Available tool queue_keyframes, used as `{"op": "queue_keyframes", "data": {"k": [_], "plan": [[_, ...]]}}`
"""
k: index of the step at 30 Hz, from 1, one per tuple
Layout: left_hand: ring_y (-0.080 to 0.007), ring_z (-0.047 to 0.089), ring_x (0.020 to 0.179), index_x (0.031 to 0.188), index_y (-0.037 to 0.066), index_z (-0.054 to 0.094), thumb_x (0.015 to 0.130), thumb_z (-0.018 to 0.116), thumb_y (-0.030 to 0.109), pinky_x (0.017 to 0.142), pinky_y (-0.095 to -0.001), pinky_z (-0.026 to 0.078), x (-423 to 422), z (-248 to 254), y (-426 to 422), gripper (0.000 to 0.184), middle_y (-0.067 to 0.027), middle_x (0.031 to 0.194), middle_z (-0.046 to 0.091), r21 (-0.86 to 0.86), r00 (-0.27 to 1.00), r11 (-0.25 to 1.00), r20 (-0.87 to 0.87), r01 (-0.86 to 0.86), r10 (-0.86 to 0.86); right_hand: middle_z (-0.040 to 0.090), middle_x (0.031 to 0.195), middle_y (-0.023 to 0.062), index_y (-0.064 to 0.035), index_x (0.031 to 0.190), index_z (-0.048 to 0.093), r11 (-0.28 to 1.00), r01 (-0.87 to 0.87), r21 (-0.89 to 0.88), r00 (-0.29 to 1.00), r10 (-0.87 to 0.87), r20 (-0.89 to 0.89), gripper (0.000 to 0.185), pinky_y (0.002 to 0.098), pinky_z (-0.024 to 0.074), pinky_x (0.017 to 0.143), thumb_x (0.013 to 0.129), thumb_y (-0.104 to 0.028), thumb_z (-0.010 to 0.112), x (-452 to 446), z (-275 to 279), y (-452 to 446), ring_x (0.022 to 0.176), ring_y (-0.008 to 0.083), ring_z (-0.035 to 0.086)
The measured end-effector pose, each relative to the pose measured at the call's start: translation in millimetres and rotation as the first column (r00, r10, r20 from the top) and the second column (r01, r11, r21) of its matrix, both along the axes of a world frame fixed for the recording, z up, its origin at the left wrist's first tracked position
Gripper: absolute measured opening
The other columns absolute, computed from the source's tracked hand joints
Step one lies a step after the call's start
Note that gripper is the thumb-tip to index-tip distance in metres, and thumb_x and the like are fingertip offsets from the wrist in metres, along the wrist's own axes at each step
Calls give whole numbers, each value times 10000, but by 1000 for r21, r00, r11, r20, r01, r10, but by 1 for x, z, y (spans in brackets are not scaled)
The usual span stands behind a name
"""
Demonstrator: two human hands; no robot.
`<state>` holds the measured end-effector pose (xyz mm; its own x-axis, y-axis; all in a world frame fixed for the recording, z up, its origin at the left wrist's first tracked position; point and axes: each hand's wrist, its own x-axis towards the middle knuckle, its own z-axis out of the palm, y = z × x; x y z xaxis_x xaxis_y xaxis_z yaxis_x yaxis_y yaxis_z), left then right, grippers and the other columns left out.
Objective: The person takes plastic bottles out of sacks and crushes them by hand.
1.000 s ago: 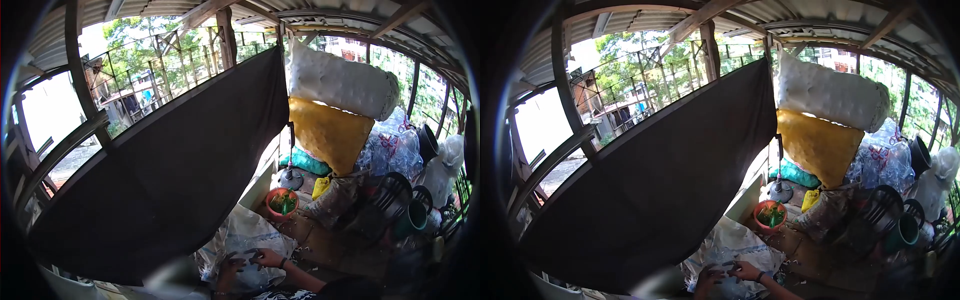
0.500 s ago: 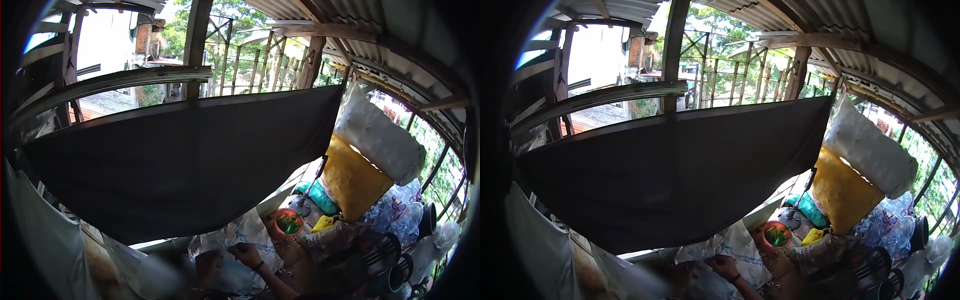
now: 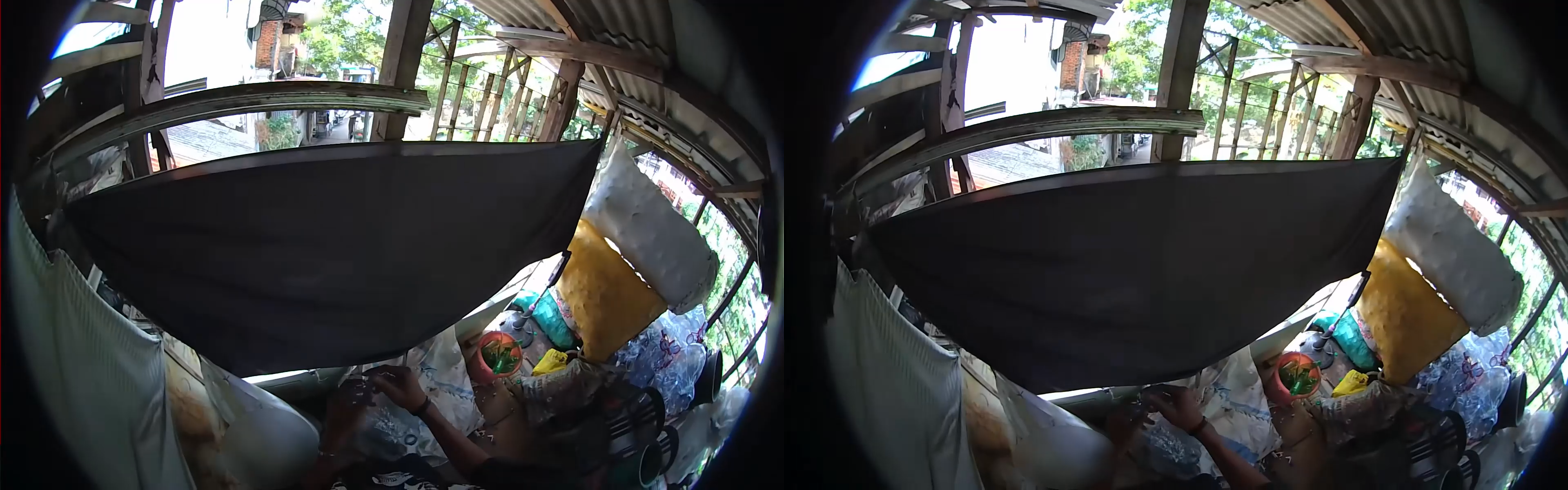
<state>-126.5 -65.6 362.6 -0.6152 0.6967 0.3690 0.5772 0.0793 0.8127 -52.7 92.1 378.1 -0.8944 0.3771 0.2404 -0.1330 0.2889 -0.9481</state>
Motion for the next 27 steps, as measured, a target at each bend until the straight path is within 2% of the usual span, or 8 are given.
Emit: {"op": "queue_keyframes", "data": {"k": [2, 7, 11, 15, 19, 21, 23, 27], "plan": [[-183, 671, 729, 968, 29, 661, 905, 551, 183, 618, -314, 509, 3, 8, -3, 200, -106, 834, 686, 285, 821, 944, 570, -165, -29, 686, 862, 86, 9, 1031, 668, 996, -22, 81, 999, 19, 40, 224, 258, 525, 652, 894, -166, 635, -7, 6, -2, 740, 122, 644], [-222, 647, 678, 974, 28, 644, 918, 534, 187, 581, -364, 485, -12, -36, -19, 201, -141, 801, 665, 98, 964, 980, 221, -176, 151, 696, 853, 98, 8, 970, 668, 610, -163, 775, 985, 55, 164, 228, 313, 536, 652, 888, -203, 642, -24, -2, -10, 719, 163, 668], [-272, 609, 649, 961, 20, 633, 936, 521, 199, 594, -401, 471, -14, -70, -8, 212, -134, 768, 642, 160, 956, 955, 197, -250, 217, 698, 888, 107, -4, 1041, 643, 751, -94, 653, 978, -54, 203, 299, 308, 540, 677, 896, -266, 627, -16, -15, -12, 757, 171, 680], [-308, 608, 862, 1013, -3, 602, 944, 530, 291, 736, -463, 468, -26, -33, -14, 311, -144, 937, 637, 62, 878, 876, 32, -478, 477, 658, 1064, 129, -48, 1339, 425, 943, -321, -87, 888, 332, 319, 588, 357, 536, 768, 868, -330, 636, 7, -29, 9, 935, 226, 663], [-245, 602, 936, 1043, 2, 604, 923, 552, 386, 802, -437, 472, -50, -56, -13, 405, -129, 997, 637, 20, 728, 820, 472, -573, 497, 496, 1333, 157, -77, 1471, 228, 292, -403, -868, 562, 827, 17, 764, 387, 506, 881, 879, -385, 600, 55, -47, 11, 1178, 295, 537], [-308, 506, 1165, 1234, 1, 527, 856, 643, 401, 983, -486, 413, -48, -18, -15, 563, -193, 1196, 562, 405, 390, 829, 886, -385, -252, 490, 1310, 194, -54, 1464, 223, 69, -396, -916, 598, 776, -200, 817, 366, 530, 790, 861, -489, 562, 77, -45, -11, 1084, 306, 578], [-327, 442, 1263, 1409, 57, 342, 794, 682, 508, 1009, -514, 418, -46, -20, -11, 835, -175, 1340, 482, 744, 115, 633, 663, -213, -740, 508, 1258, 221, -37, 1457, 223, -136, -389, -911, 597, 716, -362, 848, 336, 525, 679, 844, -507, 573, 78, -76, -18, 918, 278, 604], [-356, 282, 1370, 1498, 139, 89, 588, 853, 493, 1082, -522, 328, -56, 43, 19, 1240, -205, 1499, 232, 823, 430, 539, 426, 181, -796, 546, 1076, 282, 6, 1442, 194, -479, -369, -797, 546, 582, -603, 950, 258, 411, 385, 801, -563, 603, 81, -62, -24, 461, 184, 509]]}}
